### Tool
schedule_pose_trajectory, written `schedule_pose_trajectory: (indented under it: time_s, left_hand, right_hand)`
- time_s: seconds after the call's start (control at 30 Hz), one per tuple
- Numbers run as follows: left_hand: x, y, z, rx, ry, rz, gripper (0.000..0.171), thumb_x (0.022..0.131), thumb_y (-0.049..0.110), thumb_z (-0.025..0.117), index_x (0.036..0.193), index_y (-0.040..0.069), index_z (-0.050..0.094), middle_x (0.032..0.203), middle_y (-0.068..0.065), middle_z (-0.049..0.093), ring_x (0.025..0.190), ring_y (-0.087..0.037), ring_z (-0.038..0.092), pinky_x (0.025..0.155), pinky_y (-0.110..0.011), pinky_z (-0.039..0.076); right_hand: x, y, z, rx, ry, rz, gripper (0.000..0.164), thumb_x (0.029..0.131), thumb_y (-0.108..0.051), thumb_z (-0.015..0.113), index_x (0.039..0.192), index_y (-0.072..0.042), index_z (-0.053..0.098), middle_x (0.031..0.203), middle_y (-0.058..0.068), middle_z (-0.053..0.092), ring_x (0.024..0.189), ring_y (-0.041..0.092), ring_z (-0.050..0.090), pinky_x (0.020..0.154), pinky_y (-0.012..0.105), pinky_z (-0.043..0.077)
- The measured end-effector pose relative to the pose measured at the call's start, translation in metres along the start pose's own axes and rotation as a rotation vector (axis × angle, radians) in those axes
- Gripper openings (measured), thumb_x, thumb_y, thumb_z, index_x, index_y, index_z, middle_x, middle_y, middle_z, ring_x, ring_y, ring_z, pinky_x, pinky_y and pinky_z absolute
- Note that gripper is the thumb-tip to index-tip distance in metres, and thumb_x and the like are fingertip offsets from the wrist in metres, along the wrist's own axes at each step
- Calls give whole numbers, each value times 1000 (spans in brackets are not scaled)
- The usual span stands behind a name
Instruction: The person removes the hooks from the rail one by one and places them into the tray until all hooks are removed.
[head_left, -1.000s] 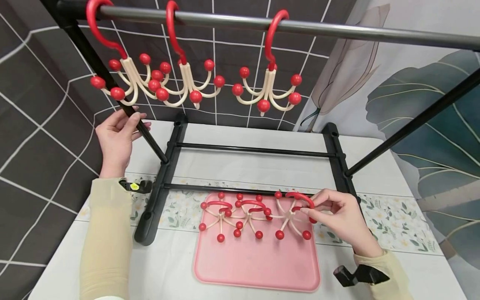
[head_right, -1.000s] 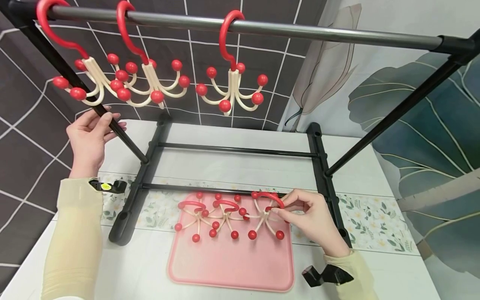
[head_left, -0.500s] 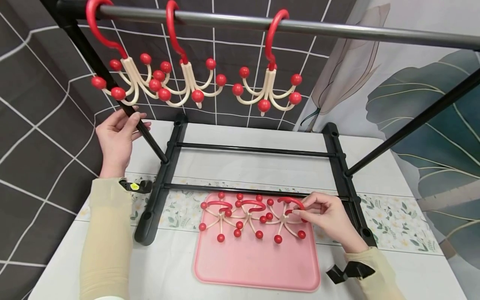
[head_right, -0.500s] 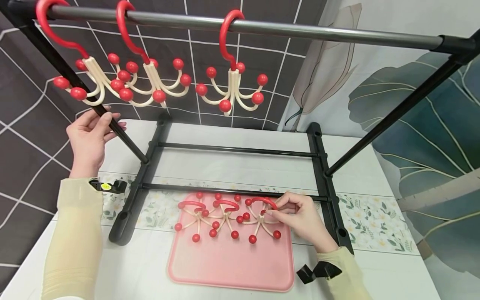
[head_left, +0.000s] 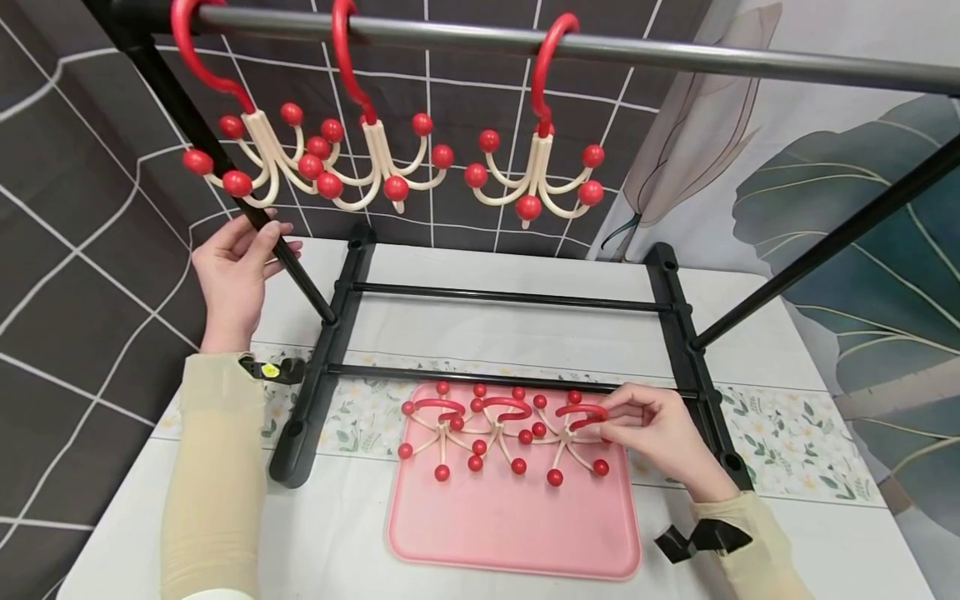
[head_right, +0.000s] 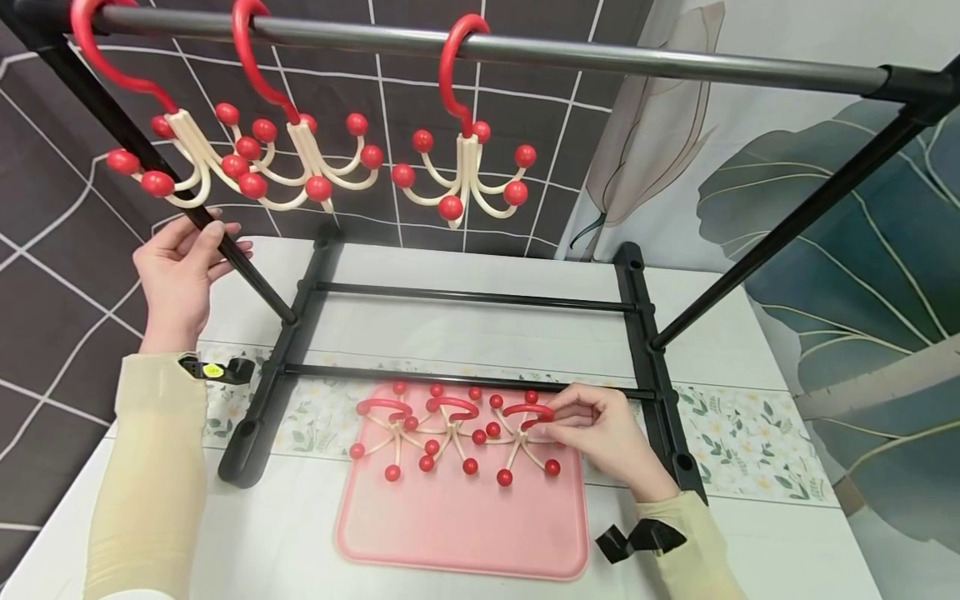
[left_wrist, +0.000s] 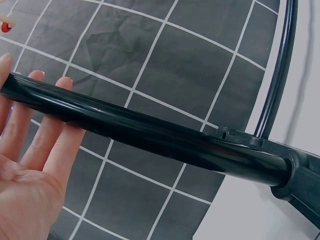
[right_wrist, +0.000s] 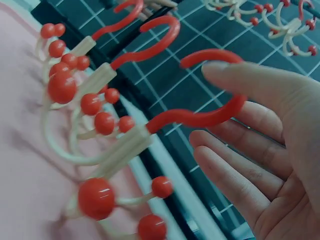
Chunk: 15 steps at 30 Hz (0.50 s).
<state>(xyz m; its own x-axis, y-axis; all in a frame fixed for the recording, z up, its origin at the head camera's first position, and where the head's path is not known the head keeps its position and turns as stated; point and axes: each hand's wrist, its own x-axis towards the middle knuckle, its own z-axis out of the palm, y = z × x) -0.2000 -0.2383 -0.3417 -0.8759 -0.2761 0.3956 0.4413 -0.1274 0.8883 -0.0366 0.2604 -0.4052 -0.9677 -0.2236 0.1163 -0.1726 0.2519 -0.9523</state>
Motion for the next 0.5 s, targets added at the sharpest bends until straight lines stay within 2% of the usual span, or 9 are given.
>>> schedule_pose_trajectory:
  time_s: [0.17, 0.27, 0.4, 0.5]
  left_hand:
    - [0, -1, 1, -1, -2, 5, 29, 90, 7, 78, 117, -3, 73, 99, -16, 74, 77, -22, 75, 78, -27, 60]
    - [1, -1, 1, -4, -1, 6, 29, 90, 7, 78, 117, -4, 73, 99, -16, 74, 77, -22, 75, 78, -27, 60]
    - [1, -2, 0, -11, 6, 2, 30, 90, 6, 78, 117, -5, 72, 98, -16, 74, 76, -21, 75, 77, -27, 60]
    - [1, -2, 0, -21, 8, 4, 32, 89, 6, 78, 118, -6, 72, 98, -16, 74, 76, -22, 75, 77, -27, 60]
  right_hand:
    - [6, -19, -12, -12, -3, -69, 34, 77, 11, 85, 108, 3, 73, 104, 18, 73, 88, 27, 75, 75, 38, 61]
    - [12, -37, -22, -40, 27, -149, 38, 77, 16, 82, 112, 5, 73, 109, 18, 73, 95, 26, 74, 83, 34, 60]
    - [26, -66, -32, 34, 117, -308, 41, 75, 25, 76, 113, 14, 68, 113, 22, 71, 103, 25, 71, 92, 29, 56]
    - [41, -92, -35, 138, 194, -451, 41, 73, 28, 75, 113, 22, 64, 113, 28, 69, 105, 29, 71, 95, 31, 55]
